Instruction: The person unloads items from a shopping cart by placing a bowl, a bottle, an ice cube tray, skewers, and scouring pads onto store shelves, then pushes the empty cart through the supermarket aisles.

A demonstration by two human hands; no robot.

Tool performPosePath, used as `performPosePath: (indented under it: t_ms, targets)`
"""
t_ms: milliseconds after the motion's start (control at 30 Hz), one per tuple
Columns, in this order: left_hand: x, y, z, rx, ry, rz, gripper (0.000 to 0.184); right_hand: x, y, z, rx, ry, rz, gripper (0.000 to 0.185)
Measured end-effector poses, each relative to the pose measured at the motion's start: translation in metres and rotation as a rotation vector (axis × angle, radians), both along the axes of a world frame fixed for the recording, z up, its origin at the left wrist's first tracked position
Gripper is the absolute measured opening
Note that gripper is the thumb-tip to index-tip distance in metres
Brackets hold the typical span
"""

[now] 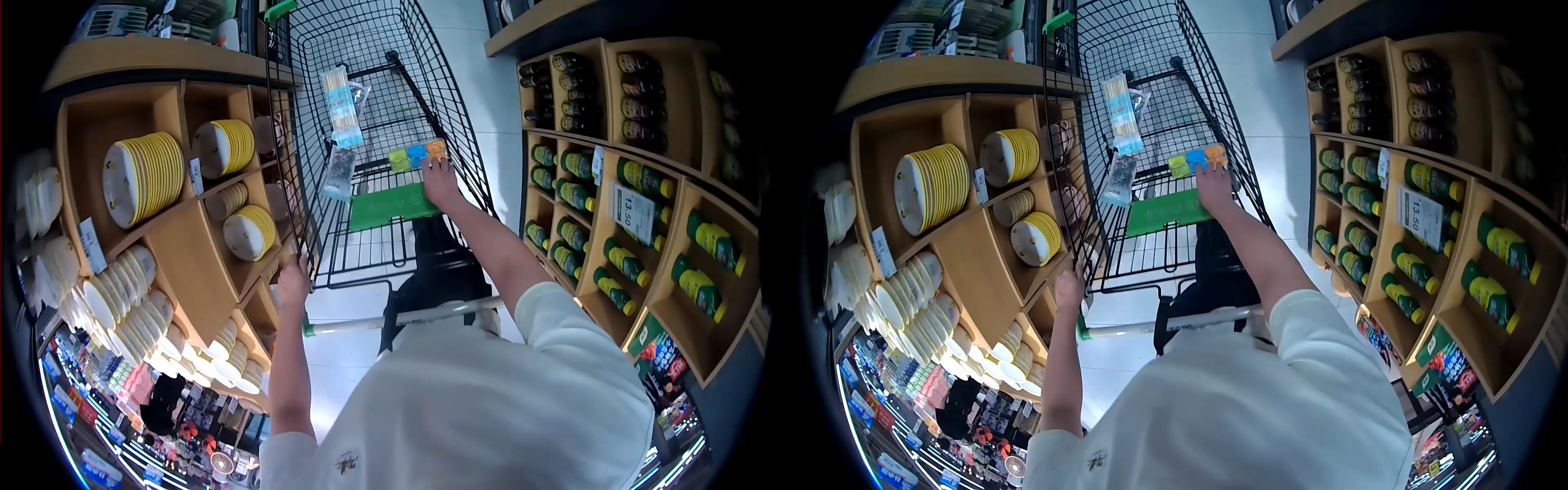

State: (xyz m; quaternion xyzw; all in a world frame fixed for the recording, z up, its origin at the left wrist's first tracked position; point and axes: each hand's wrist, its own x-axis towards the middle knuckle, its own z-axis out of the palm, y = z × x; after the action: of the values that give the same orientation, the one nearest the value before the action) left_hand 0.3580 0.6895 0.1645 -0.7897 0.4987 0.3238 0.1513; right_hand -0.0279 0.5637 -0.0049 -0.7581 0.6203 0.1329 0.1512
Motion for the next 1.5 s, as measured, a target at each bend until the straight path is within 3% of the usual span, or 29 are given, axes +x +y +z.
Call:
performPosePath:
  t_ms: [67,200,333,433,567,600,733,833,933,967,1033,1100,1133,1167,1233,1400,1500]
  targets:
    - [-0.001,-0.006,0.001,0.028,0.029,0.051,0.041,-0.003,-0.024,-0.047,0.167,0.155,0.045,0.056]
    - [0.000,-0.009,-0.004,-0.023,0.064,0.091,0.035,0.004,-0.062,-0.072,0.206,0.220,0.051,0.048]
    - [-0.003,-0.019,0.002,0.017,0.073,0.164,0.032,0.006,-0.072,-0.099,0.326,0.255,0.101,0.055]
    - [-0.002,-0.023,0.006,0.013,0.089,0.203,0.029,0.006,-0.060,-0.129,0.188,0.235,0.105,0.051]
    - [0.003,-0.016,-0.002,-0.031,0.122,0.240,0.028,0.018,-0.064,-0.128,0.185,0.274,0.151,0.049]
    - [0.005,-0.016,-0.003,-0.040,0.128,0.246,0.028,0.025,-0.076,-0.121,0.362,0.311,0.133,0.063]
    - [0.004,-0.019,0.003,-0.032,0.116,0.236,0.028,0.032,-0.085,-0.120,0.242,0.254,0.231,0.043]
    - [0.006,-0.016,0.002,-0.040,0.121,0.230,0.030,0.050,-0.089,-0.092,0.174,0.177,0.195,0.060]
    - [0.008,-0.010,0.000,-0.049,0.102,0.192,0.032,0.079,-0.081,-0.038,0.031,-0.050,0.117,0.079]
    - [0.009,-0.008,-0.003,-0.065,0.106,0.176,0.032,0.091,-0.081,-0.014,0.070,-0.226,0.038,0.076]
    - [0.009,-0.006,-0.003,-0.080,0.108,0.160,0.034,0.107,-0.074,0.026,0.296,-0.607,-0.170,0.074]
    - [0.010,-0.005,0.000,-0.073,0.094,0.145,0.035,0.120,-0.063,0.079,0.795,-1.108,-0.493,0.070]
    - [0.011,-0.004,0.000,-0.094,0.130,0.137,0.036,0.133,-0.050,0.133,0.966,-1.317,-0.763,0.061]
    - [0.013,0.001,-0.004,-0.105,0.131,0.130,0.036,0.143,-0.033,0.170,0.956,-1.471,-0.924,0.056]
    - [0.015,-0.001,-0.007,-0.141,0.133,0.113,0.037,0.145,-0.008,0.185,1.107,-1.699,-1.008,0.056]
    - [0.024,0.004,-0.027,-0.209,0.222,0.119,0.042,0.155,0.064,0.232,0.987,-1.931,-1.032,0.052]
    - [0.026,0.004,-0.018,-0.305,0.309,0.177,0.043,0.153,0.089,0.242,0.956,-1.804,-0.985,0.050]
